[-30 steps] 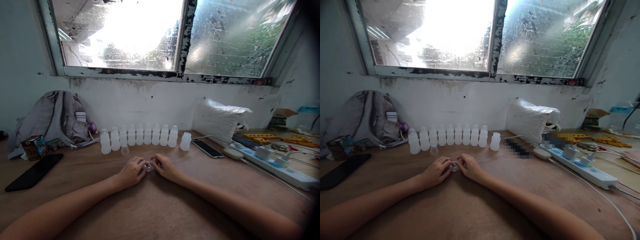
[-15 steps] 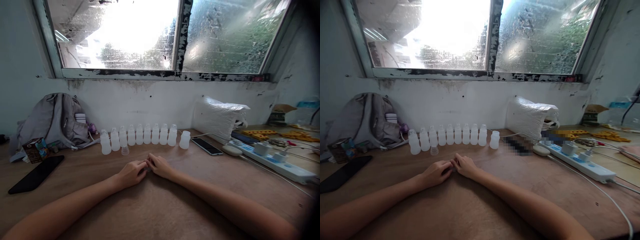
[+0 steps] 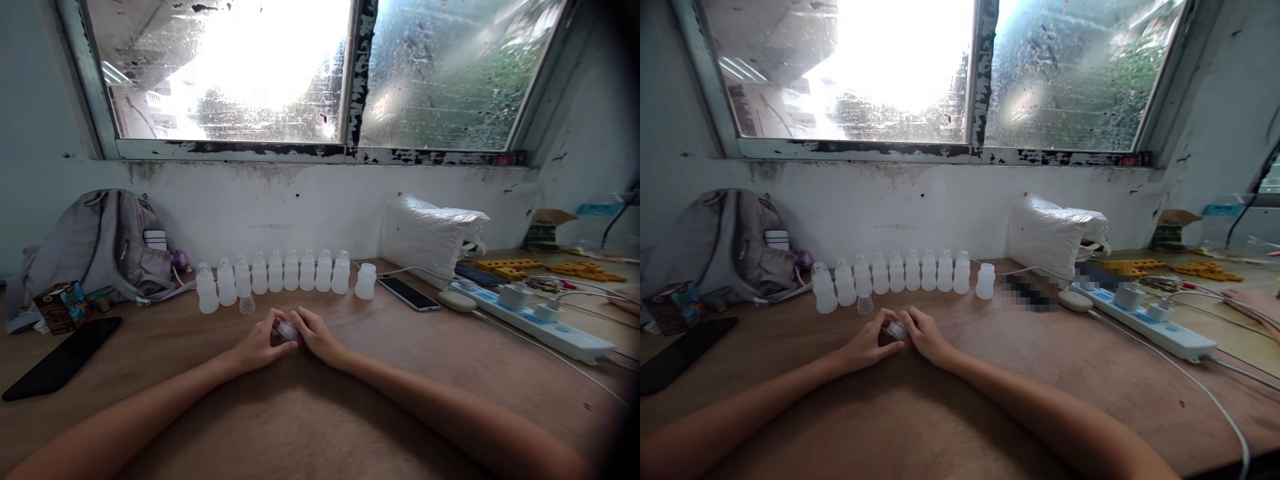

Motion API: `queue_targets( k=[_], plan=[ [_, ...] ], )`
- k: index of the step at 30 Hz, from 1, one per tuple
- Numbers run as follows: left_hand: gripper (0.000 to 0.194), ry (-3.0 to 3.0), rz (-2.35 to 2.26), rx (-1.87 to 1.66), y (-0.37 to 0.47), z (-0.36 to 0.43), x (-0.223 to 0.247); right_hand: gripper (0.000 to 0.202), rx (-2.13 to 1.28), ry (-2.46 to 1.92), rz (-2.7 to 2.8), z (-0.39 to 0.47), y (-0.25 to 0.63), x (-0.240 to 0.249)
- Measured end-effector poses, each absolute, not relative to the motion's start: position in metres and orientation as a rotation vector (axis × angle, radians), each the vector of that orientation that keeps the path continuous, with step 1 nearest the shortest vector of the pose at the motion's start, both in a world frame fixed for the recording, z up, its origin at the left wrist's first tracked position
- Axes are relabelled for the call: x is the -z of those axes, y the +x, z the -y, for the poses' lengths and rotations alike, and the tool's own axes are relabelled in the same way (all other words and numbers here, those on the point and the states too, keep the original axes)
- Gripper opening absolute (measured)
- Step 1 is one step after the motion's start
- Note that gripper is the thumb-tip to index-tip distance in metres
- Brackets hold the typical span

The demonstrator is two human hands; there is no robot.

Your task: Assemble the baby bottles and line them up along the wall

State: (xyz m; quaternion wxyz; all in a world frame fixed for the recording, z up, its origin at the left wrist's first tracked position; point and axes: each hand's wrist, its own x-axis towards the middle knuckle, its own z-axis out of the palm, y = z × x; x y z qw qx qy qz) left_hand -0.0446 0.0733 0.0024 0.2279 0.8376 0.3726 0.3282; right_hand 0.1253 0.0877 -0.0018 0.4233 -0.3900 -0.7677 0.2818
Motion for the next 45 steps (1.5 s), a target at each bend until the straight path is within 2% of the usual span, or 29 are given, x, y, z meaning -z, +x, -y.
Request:
queue_targets(
  k=[5,8,11,19,27,36,41,45],
  plan=[
    [0.046,2.159,-0.956,-0.956,-0.046,-0.074,-0.002,0.03,-1.11,-0.835,1.814,-0.084,0.122,0.001],
    [0.036,2.176,-0.942,-1.029,-0.046,-0.073,-0.002,0.029,-1.194,-0.775,1.799,-0.083,0.122,-0.001],
    [0.03,2.145,-0.927,-1.083,-0.045,-0.074,-0.002,0.029,-1.182,-0.794,1.77,-0.083,0.123,0.0],
    [0.039,1.796,-0.862,-0.961,-0.047,-0.092,0.007,0.029,-1.244,-0.86,1.712,-0.093,0.127,0.005],
    [0.044,1.7,-0.829,-1.023,-0.05,-0.096,0.011,0.018,-1.328,-0.886,1.722,-0.098,0.126,0.008],
    [0.045,1.714,-0.781,-1.05,-0.049,-0.093,0.006,0.037,-1.297,-0.881,1.822,-0.096,0.123,0.006],
    [0.026,1.536,-0.784,-0.887,-0.052,-0.094,0.003,0.043,-1.314,-0.872,1.829,-0.091,0.122,0.005],
    [0.028,1.44,-0.809,-0.774,-0.054,-0.101,0.003,0.043,-1.302,-0.873,1.816,-0.088,0.12,0.006]
  ],
)
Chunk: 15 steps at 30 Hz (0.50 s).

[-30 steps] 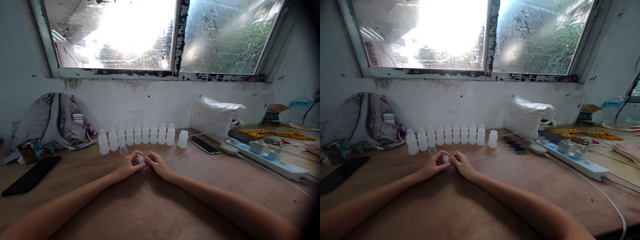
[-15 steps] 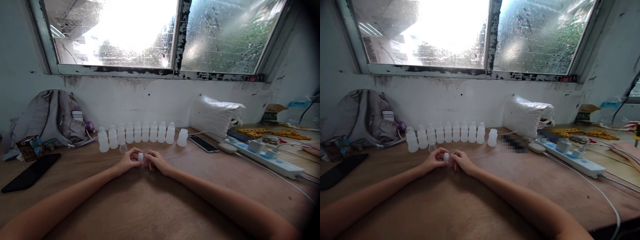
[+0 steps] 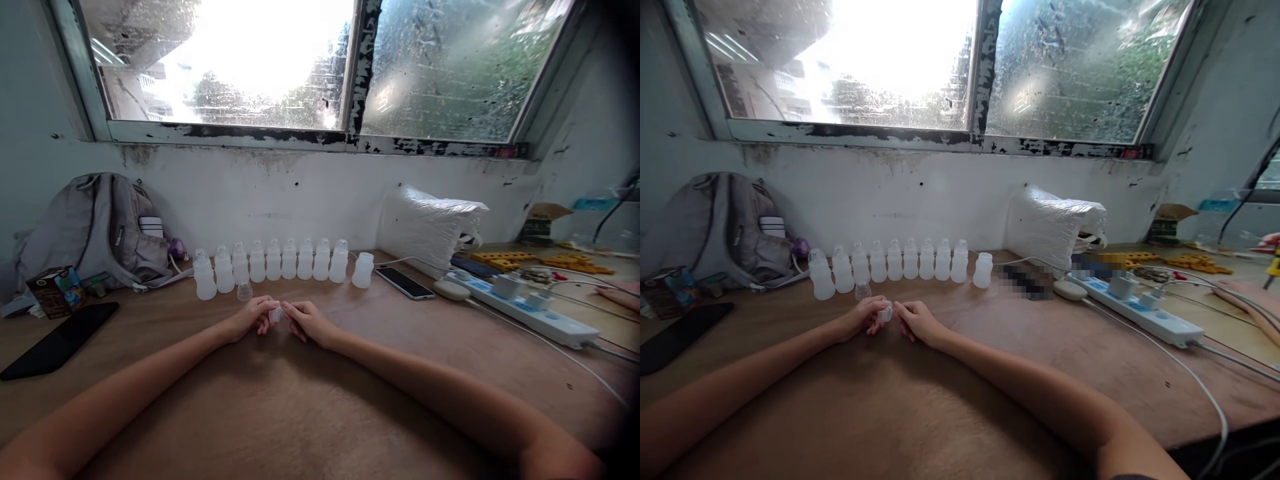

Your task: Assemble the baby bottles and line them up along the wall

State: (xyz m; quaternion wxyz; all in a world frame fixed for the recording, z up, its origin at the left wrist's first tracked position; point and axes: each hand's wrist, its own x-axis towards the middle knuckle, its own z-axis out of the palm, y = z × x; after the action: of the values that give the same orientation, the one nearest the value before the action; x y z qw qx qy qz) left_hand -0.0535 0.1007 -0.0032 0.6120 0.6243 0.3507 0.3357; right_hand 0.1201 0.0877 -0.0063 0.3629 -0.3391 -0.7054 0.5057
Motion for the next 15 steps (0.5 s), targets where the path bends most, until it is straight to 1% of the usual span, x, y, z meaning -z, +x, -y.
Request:
queue_targets(
  k=[15],
  plan=[
    [0.02,1.377,-0.794,-0.666,-0.054,-0.097,-0.007,0.042,-1.087,-0.927,1.763,-0.076,0.118,0.002]
  ],
)
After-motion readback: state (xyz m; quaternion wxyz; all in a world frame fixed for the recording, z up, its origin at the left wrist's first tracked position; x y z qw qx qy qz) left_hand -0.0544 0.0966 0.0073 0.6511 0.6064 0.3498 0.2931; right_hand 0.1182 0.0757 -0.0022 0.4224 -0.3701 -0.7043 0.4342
